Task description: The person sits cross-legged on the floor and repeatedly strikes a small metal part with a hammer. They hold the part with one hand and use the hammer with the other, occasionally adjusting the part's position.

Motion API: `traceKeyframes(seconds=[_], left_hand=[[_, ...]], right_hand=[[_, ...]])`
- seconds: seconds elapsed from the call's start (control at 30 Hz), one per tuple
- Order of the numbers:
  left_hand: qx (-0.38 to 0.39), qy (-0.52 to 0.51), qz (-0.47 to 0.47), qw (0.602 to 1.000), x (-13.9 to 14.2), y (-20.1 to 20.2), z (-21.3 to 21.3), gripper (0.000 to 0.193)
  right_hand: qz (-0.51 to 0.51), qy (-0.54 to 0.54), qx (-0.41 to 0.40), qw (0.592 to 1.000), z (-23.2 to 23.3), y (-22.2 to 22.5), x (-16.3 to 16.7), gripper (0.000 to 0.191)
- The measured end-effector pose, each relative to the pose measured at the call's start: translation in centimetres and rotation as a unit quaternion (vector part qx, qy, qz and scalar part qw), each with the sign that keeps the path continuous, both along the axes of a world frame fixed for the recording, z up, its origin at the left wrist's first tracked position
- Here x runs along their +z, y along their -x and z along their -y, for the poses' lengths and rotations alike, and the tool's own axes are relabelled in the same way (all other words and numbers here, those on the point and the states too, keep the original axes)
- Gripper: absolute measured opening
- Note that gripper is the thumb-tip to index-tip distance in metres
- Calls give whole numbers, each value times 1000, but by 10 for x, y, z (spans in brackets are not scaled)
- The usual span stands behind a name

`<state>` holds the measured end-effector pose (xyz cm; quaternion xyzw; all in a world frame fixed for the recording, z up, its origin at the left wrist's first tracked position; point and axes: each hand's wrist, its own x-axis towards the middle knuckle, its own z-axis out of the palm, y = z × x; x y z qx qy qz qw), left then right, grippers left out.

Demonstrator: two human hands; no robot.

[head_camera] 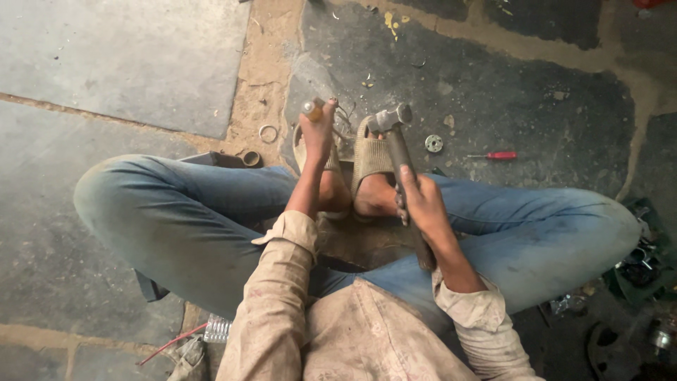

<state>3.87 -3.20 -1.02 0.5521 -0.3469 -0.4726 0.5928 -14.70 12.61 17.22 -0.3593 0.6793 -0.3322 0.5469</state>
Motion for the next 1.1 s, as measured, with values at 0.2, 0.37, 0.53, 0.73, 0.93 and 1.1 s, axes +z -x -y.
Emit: traceKeyframes(seconds=[0.2,0.37,0.53,0.73,0.93,1.1], left_hand=[[-109,8,114,987,7,21,-5,23],[-102,77,136,982,13,22,-7,24],[-84,73,125,986,17,19,-7,24],[-127,55,197,971,27,23,-15,25],[-118,117,137,976,32,33,-24,23],[-122,95,166,974,19,41,-31,26]], right_hand=[[-122,58,45,990,1,-2,10,50],[-134,66,41,988,4,-6,16,50],[-124,49,44,990,2,-5,21,51],[-134,64,52,988,4,-17,31,48],[-266,245,93,928,2,8,58,43],[365,345,27,864,-3,54,31,66]])
